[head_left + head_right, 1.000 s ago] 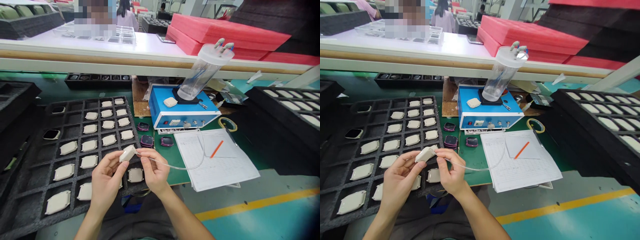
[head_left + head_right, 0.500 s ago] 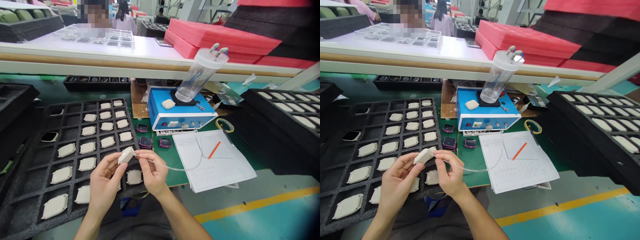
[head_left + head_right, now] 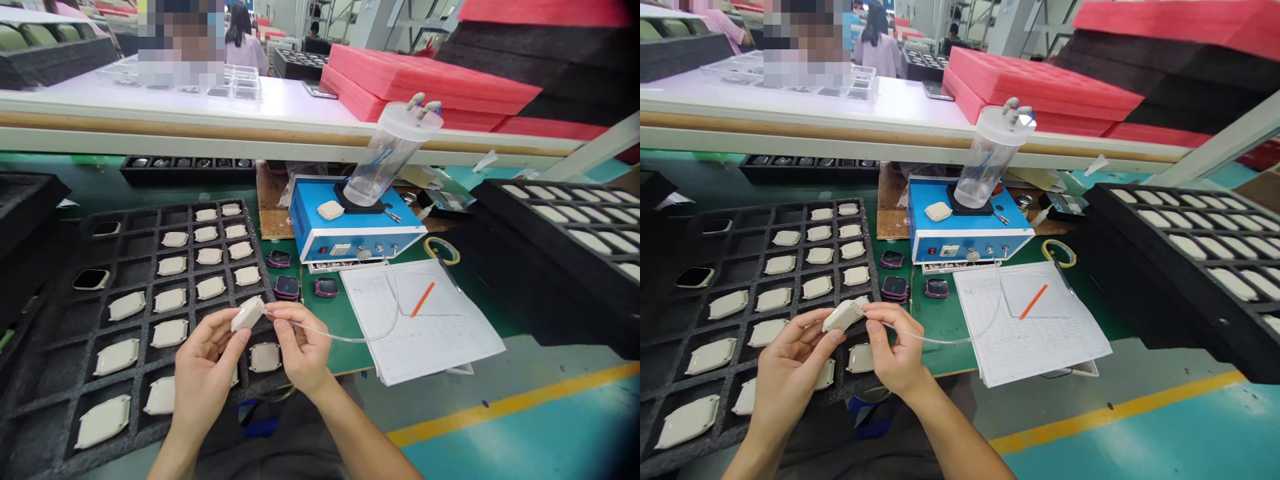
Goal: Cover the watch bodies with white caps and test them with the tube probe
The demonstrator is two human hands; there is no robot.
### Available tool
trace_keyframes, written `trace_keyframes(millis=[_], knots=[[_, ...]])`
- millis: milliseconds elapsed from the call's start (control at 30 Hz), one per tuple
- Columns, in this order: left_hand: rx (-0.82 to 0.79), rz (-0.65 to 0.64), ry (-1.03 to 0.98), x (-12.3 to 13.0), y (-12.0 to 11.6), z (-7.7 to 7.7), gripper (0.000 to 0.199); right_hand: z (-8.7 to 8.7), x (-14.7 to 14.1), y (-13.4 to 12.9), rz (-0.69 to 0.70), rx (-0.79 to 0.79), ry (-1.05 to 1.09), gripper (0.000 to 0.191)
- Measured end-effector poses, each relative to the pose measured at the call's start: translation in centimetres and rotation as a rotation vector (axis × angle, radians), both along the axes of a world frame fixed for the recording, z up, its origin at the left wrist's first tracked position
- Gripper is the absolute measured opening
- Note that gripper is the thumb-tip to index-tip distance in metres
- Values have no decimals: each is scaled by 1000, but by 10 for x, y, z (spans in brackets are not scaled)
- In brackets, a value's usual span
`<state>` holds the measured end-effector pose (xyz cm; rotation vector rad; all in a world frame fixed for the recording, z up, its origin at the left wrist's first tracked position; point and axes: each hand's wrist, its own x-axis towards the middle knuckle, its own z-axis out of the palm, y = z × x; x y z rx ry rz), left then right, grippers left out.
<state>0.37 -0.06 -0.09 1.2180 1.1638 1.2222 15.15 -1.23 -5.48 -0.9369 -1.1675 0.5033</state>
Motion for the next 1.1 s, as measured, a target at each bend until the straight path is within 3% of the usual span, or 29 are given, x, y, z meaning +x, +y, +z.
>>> trace_keyframes(millis=[900, 1000, 1100], knots=[[46, -6, 113, -4, -3, 2, 35, 1, 0, 0, -2, 31, -11, 17], [171, -32, 328, -20, 26, 17, 30, -2, 2, -4, 2, 35, 7, 20], [315, 38, 735, -42, 99, 40, 28, -6, 2, -9, 5, 19, 21, 21]])
